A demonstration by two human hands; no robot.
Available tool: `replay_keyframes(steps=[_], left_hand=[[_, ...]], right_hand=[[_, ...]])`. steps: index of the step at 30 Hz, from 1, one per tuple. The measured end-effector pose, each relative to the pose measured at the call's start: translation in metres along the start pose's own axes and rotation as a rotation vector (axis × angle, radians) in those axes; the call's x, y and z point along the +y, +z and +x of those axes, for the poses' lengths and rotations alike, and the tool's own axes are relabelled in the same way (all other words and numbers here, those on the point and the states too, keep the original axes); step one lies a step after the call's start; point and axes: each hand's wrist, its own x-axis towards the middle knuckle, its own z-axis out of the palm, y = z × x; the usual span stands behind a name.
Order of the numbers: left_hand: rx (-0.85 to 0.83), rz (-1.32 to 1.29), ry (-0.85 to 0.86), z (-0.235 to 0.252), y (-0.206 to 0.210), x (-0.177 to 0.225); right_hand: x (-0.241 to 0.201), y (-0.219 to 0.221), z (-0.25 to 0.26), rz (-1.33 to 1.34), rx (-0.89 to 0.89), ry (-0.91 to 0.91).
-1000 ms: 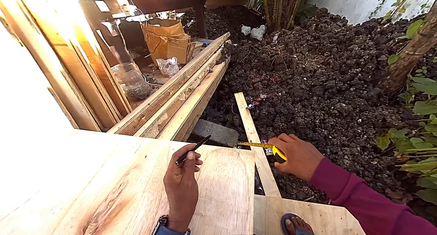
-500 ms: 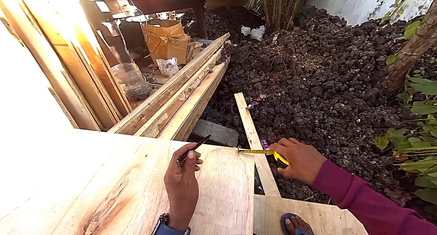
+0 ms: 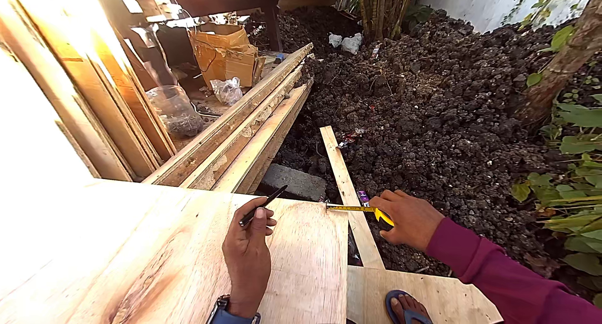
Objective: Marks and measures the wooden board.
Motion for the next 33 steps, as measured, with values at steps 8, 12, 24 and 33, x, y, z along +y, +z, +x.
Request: replay_keyframes(steps=[8,12,24,33], left_hand=[[-0.001,-0.006,0.001,0.0008,-0.0003,0.0007],[0.001,0.000,0.007,0.0008,-0.0001,0.0013],[0.004,-0.002,-0.002,0.0013,-0.0009,0.0004],[-0.001,0.000,0.010,0.0015,-0.0013,-0.0005]], right_hand=[[-0.0012,0.0030,0.0045,0.017,-0.052,0.023],[-0.0022,0.0020,0.0039,0.020,-0.059,0.020],[-0.0033,0.0005,0.0034,0.025,-0.073,0.017],[-0.0041,0.0004,0.0033,0.018,-0.074,0.021]])
